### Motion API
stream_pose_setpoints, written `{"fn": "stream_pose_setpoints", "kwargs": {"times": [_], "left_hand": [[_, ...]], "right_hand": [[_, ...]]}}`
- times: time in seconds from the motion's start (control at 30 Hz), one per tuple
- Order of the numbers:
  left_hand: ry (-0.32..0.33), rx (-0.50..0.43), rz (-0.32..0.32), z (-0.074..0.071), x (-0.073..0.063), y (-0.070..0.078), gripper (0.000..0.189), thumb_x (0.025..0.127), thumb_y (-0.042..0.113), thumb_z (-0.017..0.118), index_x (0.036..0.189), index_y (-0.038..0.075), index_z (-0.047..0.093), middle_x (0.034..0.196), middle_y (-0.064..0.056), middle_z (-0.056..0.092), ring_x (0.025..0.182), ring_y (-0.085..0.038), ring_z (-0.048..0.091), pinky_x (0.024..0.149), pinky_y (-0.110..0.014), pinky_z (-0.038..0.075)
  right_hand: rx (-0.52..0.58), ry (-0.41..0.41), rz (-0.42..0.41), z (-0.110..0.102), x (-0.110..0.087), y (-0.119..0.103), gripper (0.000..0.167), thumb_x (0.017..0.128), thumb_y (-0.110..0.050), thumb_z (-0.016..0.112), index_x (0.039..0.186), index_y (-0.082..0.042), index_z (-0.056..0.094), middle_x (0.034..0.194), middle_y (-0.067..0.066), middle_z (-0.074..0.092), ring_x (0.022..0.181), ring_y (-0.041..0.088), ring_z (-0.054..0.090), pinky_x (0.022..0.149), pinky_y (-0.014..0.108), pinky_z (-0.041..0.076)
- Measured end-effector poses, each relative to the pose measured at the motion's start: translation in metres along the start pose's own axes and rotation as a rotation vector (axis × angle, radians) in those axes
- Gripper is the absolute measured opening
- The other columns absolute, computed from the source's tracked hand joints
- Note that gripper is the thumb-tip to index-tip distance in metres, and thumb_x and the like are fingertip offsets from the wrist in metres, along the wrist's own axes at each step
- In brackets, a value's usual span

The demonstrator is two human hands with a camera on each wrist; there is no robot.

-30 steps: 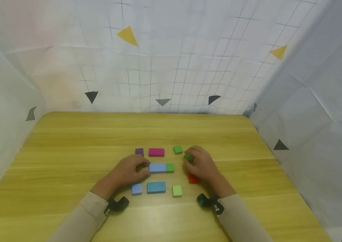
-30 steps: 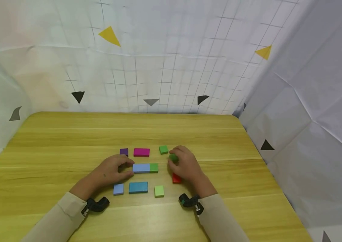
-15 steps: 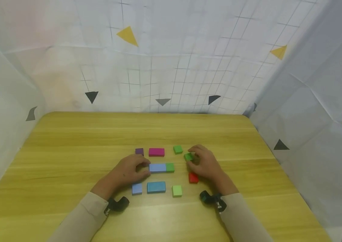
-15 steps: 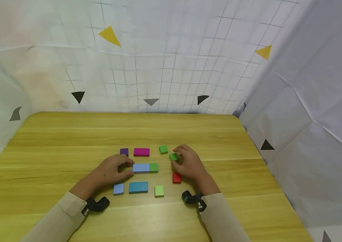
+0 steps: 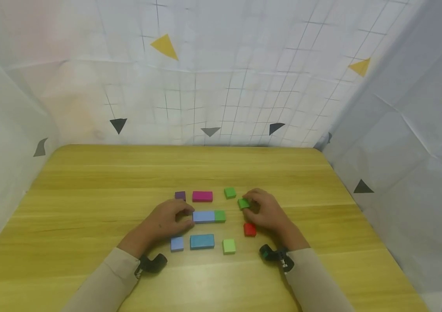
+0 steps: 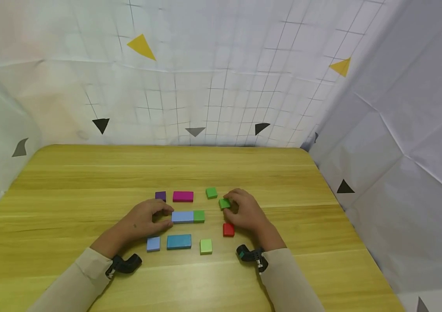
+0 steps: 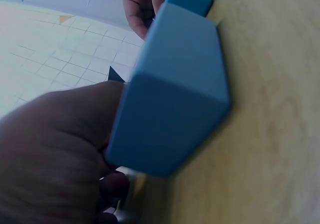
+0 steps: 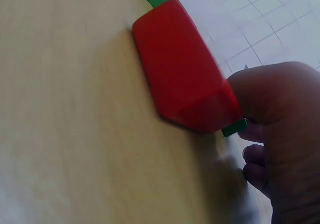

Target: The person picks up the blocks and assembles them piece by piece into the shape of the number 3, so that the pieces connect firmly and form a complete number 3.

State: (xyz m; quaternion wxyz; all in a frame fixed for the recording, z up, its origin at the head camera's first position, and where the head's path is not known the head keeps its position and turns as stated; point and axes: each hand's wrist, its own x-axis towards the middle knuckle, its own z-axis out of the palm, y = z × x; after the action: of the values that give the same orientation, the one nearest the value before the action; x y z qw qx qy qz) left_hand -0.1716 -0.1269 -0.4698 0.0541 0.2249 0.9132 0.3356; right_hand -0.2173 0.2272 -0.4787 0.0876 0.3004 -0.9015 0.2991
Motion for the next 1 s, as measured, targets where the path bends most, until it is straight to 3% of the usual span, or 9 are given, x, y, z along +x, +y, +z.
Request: {"fn": "stream_pose_setpoints", "kwargs": {"times": [0.23,0.47,0.77,1.0], "left_hand": [[0.007,-0.005,0.008,0.0012,0.0005,-0.0021,0.038,0.088,0.041,0.075,0.120,0.022,0.068,0.118,0.010,0.066,0.114,-0.012,0.057,0.102,-0.040,0.047],[0.012,-0.004,0.014,0.0011,0.0008,-0.0021,0.038,0.087,0.040,0.075,0.120,0.022,0.069,0.116,0.011,0.066,0.111,-0.010,0.057,0.101,-0.039,0.047],[0.016,0.003,0.012,0.0012,0.0008,-0.0021,0.037,0.087,0.040,0.075,0.119,0.022,0.069,0.117,0.010,0.066,0.113,-0.011,0.058,0.102,-0.039,0.047],[0.016,-0.001,0.016,0.0014,0.0003,-0.0027,0.037,0.088,0.041,0.075,0.119,0.023,0.069,0.116,0.011,0.066,0.112,-0.011,0.058,0.101,-0.040,0.047]], "right_hand": [[-0.048,0.001,-0.005,0.0004,0.0000,-0.0015,0.035,0.085,-0.027,0.077,0.115,-0.012,0.070,0.103,-0.005,0.066,0.089,0.012,0.057,0.079,0.036,0.052],[-0.069,-0.042,0.051,0.0003,0.0008,-0.0053,0.044,0.085,-0.036,0.077,0.121,-0.012,0.069,0.099,-0.006,0.064,0.085,0.012,0.053,0.076,0.033,0.049],[-0.039,-0.073,0.019,-0.0016,0.0006,-0.0066,0.039,0.077,-0.016,0.071,0.116,-0.013,0.069,0.090,-0.005,0.060,0.081,0.013,0.053,0.075,0.032,0.049],[-0.012,-0.050,0.012,-0.0001,-0.0013,-0.0032,0.032,0.080,-0.015,0.070,0.112,-0.013,0.071,0.095,-0.006,0.065,0.087,0.011,0.058,0.081,0.036,0.053]]}}
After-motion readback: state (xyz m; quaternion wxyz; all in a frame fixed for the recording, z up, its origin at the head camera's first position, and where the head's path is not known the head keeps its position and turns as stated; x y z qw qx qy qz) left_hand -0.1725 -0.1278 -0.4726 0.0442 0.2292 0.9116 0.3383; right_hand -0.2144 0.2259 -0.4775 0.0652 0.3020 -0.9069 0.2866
